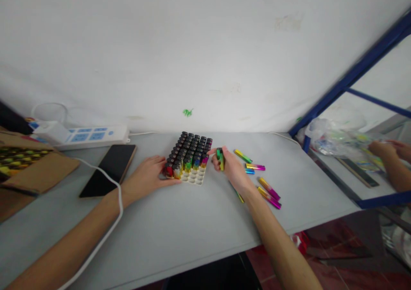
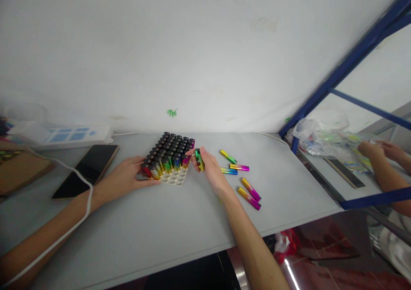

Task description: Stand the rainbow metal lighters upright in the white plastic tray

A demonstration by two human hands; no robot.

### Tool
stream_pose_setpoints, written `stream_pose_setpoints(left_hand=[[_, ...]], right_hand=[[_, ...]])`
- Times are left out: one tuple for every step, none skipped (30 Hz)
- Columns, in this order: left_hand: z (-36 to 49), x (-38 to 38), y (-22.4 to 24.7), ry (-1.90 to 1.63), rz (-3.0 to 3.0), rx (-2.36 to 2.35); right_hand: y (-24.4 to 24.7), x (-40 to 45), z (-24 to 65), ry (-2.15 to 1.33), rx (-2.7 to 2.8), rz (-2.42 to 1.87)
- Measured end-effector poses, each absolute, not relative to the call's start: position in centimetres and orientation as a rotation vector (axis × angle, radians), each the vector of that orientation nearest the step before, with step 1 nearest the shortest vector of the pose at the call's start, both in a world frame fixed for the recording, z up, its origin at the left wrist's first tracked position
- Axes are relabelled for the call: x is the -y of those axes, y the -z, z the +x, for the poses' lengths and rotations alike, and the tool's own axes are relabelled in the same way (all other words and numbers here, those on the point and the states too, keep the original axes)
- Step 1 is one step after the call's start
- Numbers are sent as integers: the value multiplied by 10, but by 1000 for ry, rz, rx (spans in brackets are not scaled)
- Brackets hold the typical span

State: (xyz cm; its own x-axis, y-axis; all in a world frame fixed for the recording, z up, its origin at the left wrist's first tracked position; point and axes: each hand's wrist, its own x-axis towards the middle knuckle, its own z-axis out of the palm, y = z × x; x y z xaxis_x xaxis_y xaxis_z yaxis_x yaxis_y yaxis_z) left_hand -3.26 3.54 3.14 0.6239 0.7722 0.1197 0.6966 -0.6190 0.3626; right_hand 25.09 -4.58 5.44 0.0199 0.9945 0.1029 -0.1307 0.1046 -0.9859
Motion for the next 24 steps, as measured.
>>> stream_pose_setpoints(left_hand=[[-33, -35, -31, -377, 2581, -1175], [-33, -35, -31, -374, 2595, -1160], [-33, -35, -31, -377, 2607, -1146], [-33, -34, -31, -385, 2618, -1136], [-33, -34, -30, -399, 2626, -1133], [-34, -34, -30, -412, 2632, -1128], [-34, -33, -29, -416, 2638, -1123], [-33, -33, -28, -418, 2643, -1123], [-33, -33, -26, -421, 2646, -1119], [-33, -33, -25, -414, 2654, -1115], [-33, -33, -24, -408, 2661, -1113], [-33, -33, -24, -402, 2668, -1114], [-33, -33, -23, -393, 2675, -1119], [-33, -33, -23, -382, 2683, -1125], [-33, -33, -23, -371, 2691, -1131], [-33, -33, -23, -358, 2702, -1136], [-33, -33, -23, -346, 2715, -1140], [-33, -33, -23, -336, 2729, -1142], [-32, -33, -23, -331, 2740, -1143], [-32, -33, -23, -331, 2746, -1145], [-32, -33, -23, -333, 2746, -1148], [-33, -33, -23, -338, 2743, -1150], [-33, -33, -23, -346, 2734, -1150], [-33, -33, -23, -359, 2722, -1147]], right_hand=[[-57, 49, 252, -1170, 1190, -1032], [-59, 52, 252, -1161, 1227, -1035], [-61, 55, 251, -1143, 1256, -1046], [-62, 57, 250, -1110, 1285, -1064], [-62, 58, 248, -1055, 1315, -1090], [-62, 60, 246, -975, 1347, -1119], [-60, 60, 244, -875, 1380, -1151], [-58, 61, 241, -772, 1411, -1186], [-56, 61, 237, -685, 1437, -1222], [-54, 61, 234, -623, 1451, -1256], [-52, 61, 230, -584, 1456, -1285], [-50, 60, 225, -560, 1463, -1310], [-49, 60, 221, -534, 1474, -1331], [-48, 59, 217, -498, 1493, -1346], [-47, 58, 213, -454, 1521, -1357], [-46, 55, 209, -402, 1552, -1365], [-45, 53, 206, -351, 1584, -1368], [-44, 50, 204, -304, 1614, -1366], [-42, 48, 201, -262, 1644, -1362], [-40, 46, 200, -221, 1671, -1360], [-38, 44, 198, -182, 1694, -1362], [-35, 43, 196, -143, 1709, -1371], [-33, 42, 195, -108, 1714, -1384], [-32, 42, 194, -83, 1715, -1396]])
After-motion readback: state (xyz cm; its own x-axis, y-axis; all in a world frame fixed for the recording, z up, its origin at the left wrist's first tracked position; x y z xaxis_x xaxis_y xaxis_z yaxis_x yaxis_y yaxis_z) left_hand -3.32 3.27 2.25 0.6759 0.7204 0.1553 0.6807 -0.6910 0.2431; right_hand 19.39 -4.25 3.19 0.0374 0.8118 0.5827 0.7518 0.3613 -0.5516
